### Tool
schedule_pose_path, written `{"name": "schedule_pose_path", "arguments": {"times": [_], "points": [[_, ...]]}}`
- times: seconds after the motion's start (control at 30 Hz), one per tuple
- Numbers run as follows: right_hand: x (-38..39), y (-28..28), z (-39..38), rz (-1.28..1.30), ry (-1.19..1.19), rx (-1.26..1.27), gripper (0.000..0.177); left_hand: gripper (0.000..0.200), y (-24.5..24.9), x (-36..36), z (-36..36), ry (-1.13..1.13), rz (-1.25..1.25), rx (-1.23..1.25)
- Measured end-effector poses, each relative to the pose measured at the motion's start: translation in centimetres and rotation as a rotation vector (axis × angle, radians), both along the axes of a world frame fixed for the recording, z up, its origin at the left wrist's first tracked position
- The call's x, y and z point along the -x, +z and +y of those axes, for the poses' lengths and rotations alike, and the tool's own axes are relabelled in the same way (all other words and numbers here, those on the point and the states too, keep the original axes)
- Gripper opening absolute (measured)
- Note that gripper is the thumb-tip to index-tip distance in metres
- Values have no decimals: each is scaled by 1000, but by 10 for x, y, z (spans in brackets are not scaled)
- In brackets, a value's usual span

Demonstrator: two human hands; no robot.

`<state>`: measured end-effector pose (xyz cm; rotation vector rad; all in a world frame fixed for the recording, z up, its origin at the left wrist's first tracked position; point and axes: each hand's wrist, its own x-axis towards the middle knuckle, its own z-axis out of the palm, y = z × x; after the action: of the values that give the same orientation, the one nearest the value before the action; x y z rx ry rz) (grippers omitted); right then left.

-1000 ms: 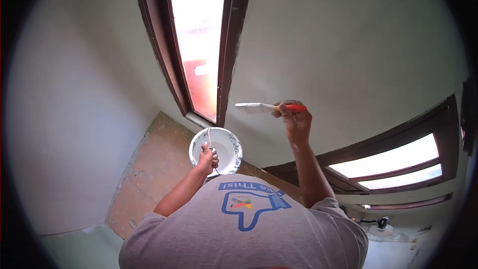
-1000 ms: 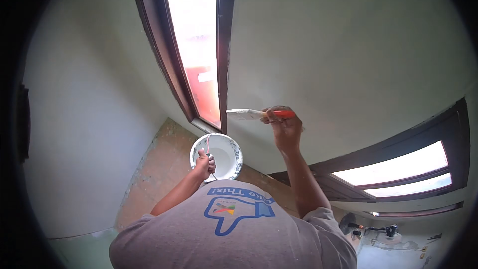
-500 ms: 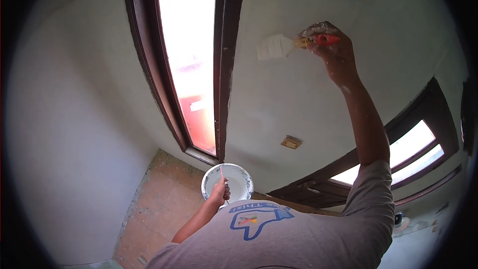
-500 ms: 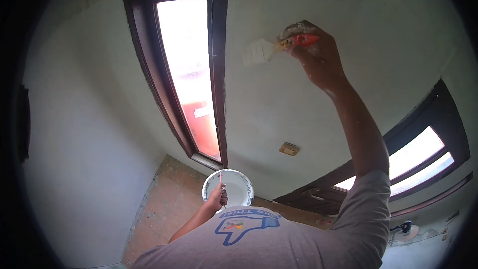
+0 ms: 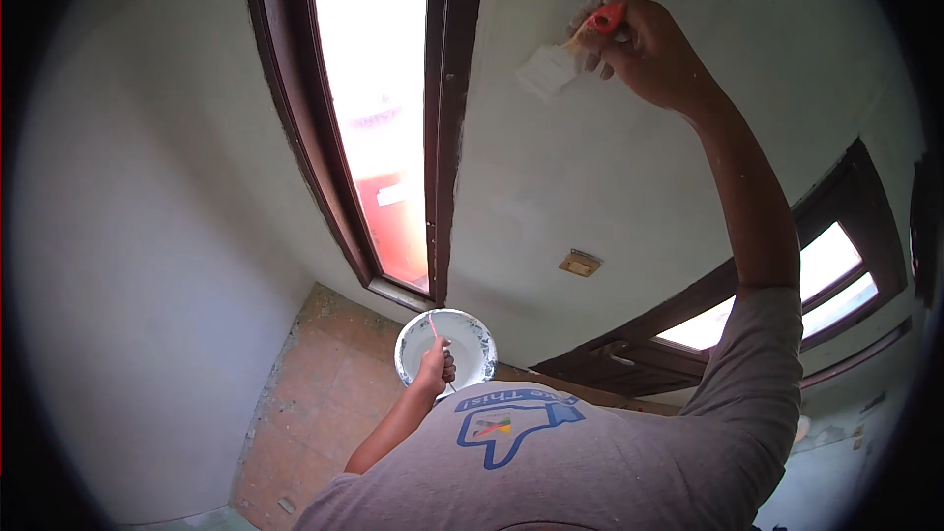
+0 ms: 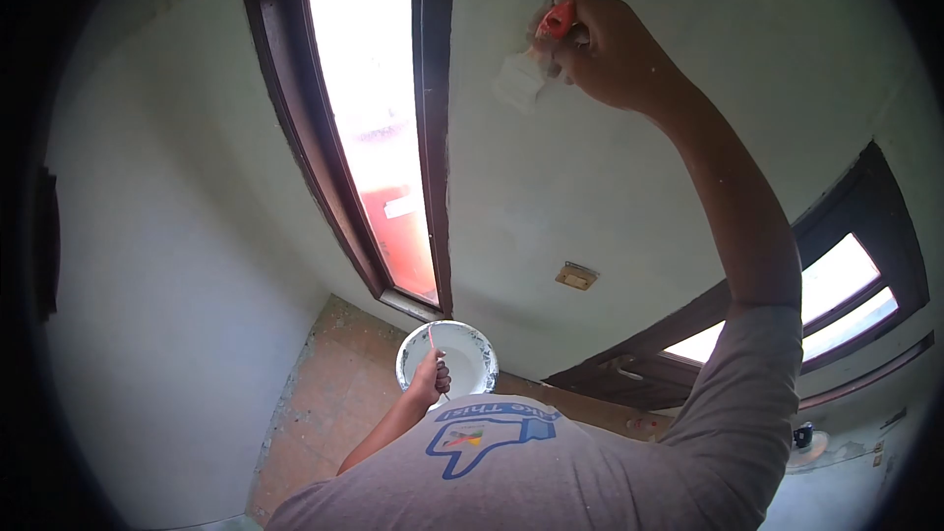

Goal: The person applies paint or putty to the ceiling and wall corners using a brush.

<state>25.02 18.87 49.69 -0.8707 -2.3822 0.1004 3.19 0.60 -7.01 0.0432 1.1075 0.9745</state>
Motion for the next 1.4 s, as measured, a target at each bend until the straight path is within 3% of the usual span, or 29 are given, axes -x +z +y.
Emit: {"name": "schedule_pose_path", "arguments": {"times": [0.07, 0.27, 0.4, 0.47, 0.63, 0.7, 0.73, 0.83, 0.9, 0.97, 1.07, 1.2, 1.27, 1.3, 1.37, 1.4], "points": [[-3, -5, 4, 285, 77, 123, 8, 37, 2, -2, 0, 15, 17, 0], [-9, -9, 1, 406, 210, -76, 14, 37, 0, -2, 0, 15, 32, 1], [-3, -33, 9, 303, 214, -208, 15, 37, 2, -1, 1, 7, 63, 4], [8, -49, 10, 244, 220, -30, 13, 37, 0, 1, 1, 0, 42, -3], [29, -47, 15, 163, 164, -42, 10, 37, 8, 1, 0, -24, 33, -11], [31, -20, 11, 195, 93, -231, 9, 36, 6, 2, 0, -32, 30, -4], [33, -8, 10, 254, 186, -461, 10, 36, 3, 3, 0, -42, 26, -5], [39, 14, 0, 369, 200, -563, 7, 37, 8, 0, -2, -48, 31, -13], [51, 5, -9, 321, 206, -550, 6, 37, 13, -1, -1, -44, 40, -26], [65, -24, 7, 247, 243, -193, 6, 44, 15, -1, -1, -65, 46, -3], [80, -54, 33, 156, 210, -122, 6, 44, 15, -1, -1, -61, 31, -6], [81, -40, 43, 255, 205, -125, 8, 44, 11, 0, 1, -51, 17, -6], [78, -14, 29, 339, 265, -518, 10, 44, 9, 0, 1, -40, 26, -1], [74, -5, 23, 339, 267, -512, 10, 44, 8, -1, 0, -37, 24, 4], [61, 6, 14, 421, 242, -865, 11, 36, 9, -1, -1, -15, 7, -6], [58, 2, 11, 418, 244, -860, 11, 36, 7, -1, -1, -13, 3, -2]]}}
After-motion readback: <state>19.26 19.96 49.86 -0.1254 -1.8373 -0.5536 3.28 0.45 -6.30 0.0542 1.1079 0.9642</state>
